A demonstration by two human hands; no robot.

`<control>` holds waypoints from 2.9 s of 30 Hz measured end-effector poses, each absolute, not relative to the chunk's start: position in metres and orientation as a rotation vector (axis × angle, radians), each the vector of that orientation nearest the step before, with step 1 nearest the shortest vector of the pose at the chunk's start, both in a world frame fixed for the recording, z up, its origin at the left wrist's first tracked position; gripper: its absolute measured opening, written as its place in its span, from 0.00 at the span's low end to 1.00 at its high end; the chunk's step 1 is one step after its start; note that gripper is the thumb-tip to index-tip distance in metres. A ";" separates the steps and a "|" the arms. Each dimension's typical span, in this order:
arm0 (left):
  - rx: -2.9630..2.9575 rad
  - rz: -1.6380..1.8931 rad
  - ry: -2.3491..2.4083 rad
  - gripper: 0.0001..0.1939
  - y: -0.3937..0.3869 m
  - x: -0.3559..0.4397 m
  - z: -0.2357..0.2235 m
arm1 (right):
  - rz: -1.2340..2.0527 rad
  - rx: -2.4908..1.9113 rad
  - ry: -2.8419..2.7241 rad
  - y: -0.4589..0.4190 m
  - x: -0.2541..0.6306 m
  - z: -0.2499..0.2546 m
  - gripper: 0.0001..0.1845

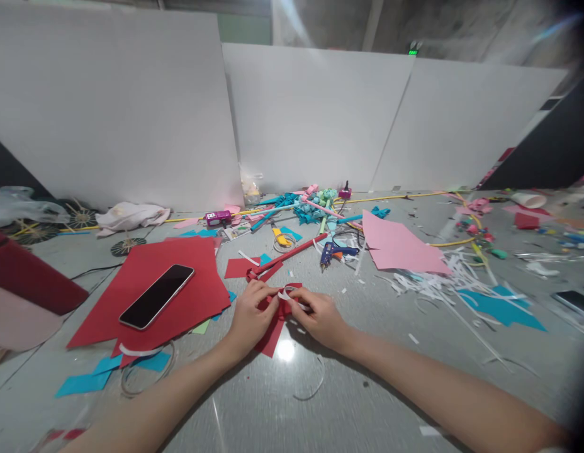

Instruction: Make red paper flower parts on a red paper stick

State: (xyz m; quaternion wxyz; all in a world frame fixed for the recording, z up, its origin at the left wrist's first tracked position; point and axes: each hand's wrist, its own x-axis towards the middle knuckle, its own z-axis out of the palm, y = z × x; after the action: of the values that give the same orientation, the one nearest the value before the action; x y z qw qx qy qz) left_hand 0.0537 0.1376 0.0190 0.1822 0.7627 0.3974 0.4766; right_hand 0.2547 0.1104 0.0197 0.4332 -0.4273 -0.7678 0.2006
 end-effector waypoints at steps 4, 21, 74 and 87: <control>2.133 1.341 1.126 0.08 0.136 0.054 0.023 | 0.603 -1.118 -1.857 0.110 0.255 0.021 0.12; 2.128 1.291 1.083 0.11 0.136 0.055 0.021 | 0.624 -1.039 -1.996 0.113 0.253 0.026 0.08; 1.986 1.256 1.027 0.09 0.128 0.054 0.015 | 0.663 -0.997 -1.736 0.117 0.253 0.030 0.09; 1.930 1.199 1.024 0.09 0.126 0.056 0.020 | 0.694 -1.024 -1.736 0.116 0.253 0.030 0.09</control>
State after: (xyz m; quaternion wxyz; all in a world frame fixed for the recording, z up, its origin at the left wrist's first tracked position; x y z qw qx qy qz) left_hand 0.0557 0.1259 0.0197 0.3192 0.7340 0.3894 0.4558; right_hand 0.2529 0.1157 0.0296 0.4840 -0.4203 -0.7126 0.2851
